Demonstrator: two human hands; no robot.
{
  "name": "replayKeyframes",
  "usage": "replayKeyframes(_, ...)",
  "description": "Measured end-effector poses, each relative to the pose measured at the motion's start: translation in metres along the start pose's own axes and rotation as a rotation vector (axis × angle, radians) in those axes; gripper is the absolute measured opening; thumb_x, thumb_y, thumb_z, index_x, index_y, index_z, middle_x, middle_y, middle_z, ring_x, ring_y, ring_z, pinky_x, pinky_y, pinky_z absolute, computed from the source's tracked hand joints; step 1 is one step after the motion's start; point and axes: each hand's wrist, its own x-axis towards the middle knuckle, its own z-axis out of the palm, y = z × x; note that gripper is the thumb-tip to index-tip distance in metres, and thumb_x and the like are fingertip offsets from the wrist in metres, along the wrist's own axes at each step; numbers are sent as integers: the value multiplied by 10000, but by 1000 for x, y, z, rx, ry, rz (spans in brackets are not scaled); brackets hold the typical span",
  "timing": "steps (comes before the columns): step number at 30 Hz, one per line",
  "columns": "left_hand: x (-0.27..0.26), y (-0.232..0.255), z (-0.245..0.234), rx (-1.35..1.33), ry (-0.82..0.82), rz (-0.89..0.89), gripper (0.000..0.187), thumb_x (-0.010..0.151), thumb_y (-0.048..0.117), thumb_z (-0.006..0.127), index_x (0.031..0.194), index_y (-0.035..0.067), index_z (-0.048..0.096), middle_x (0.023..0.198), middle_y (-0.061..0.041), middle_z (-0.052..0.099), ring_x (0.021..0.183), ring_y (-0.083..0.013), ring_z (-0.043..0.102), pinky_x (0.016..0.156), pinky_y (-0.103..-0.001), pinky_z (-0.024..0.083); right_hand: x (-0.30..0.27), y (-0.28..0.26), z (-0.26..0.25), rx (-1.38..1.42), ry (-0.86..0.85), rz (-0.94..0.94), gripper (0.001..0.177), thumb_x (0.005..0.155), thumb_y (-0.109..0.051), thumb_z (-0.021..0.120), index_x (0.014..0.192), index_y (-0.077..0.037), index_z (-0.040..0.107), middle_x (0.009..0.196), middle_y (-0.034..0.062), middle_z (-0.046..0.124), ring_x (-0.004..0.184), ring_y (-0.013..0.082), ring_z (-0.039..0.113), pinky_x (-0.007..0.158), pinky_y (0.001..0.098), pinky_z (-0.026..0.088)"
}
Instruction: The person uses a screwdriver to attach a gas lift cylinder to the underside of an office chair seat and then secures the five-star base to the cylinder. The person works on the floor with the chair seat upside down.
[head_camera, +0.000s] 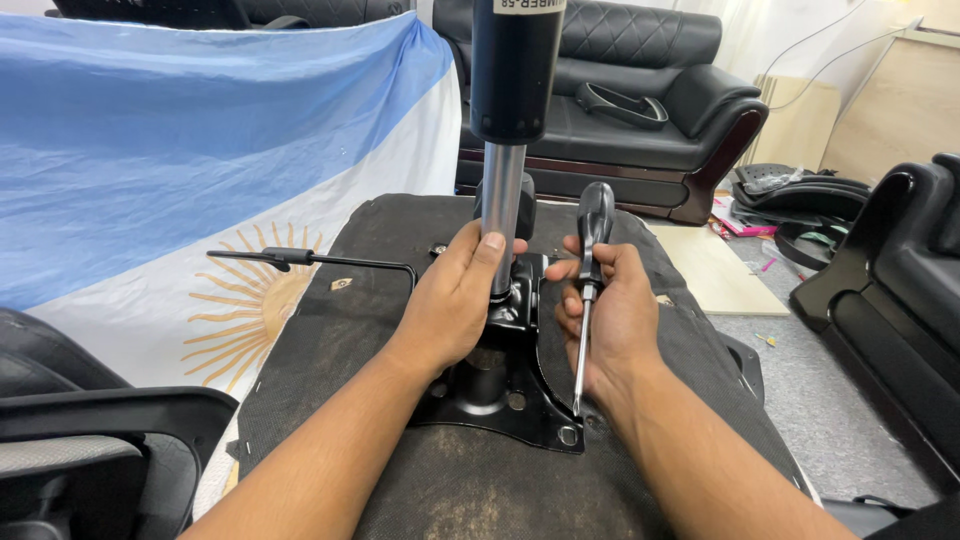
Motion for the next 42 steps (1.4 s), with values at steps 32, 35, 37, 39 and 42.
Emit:
replayKeyframes(32, -3, 9, 4, -45, 40, -87, 493, 944, 269, 587, 1379, 39, 576, 979, -71, 738, 900, -143, 696, 844, -278, 532, 136, -44, 60, 241, 62, -32, 207, 989, -191, 540, 1124, -38, 504, 863, 99, 624, 622, 120, 623, 432, 219, 420)
replayKeyframes(35, -2, 9, 2, -19, 63, -36, 490, 909, 225, 616, 1348, 9, 589, 1069, -109, 752, 1019, -182, 733, 937, -302, 545, 144, -43, 68, 231, 0, -88, 208, 1016, -196, 522, 1101, -8, 496, 829, 89, 604, 631, 138, 633, 500, 249, 507)
replayKeyframes(37, -1, 7, -3, -27, 89, 29, 462, 900, 189, 625, 1317, -9, 611, 1141, -119, 746, 1103, -193, 723, 992, -317, 541, 146, -40, 73, 192, -49, -123, 202, 1009, -186, 515, 1078, 3, 519, 812, 87, 615, 632, 155, 647, 536, 281, 559)
replayKeyframes(39, 3, 4, -11, -10, 121, 90, 425, 900, 150, 621, 1294, -10, 639, 1210, -124, 730, 1175, -201, 689, 1028, -335, 525, 150, -38, 80, 141, -87, -131, 196, 976, -166, 512, 1053, 7, 565, 806, 93, 657, 633, 171, 676, 557, 316, 589)
replayKeyframes(42, 13, -4, -25, -96, 193, 108, 377, 884, 90, 574, 1236, -18, 657, 1184, -121, 740, 1141, -195, 714, 989, -330, 569, 151, -29, 88, 101, -399, -240, 239, 1036, -236, 600, 976, -6, 572, 781, 74, 608, 613, 168, 629, 513, 342, 529)
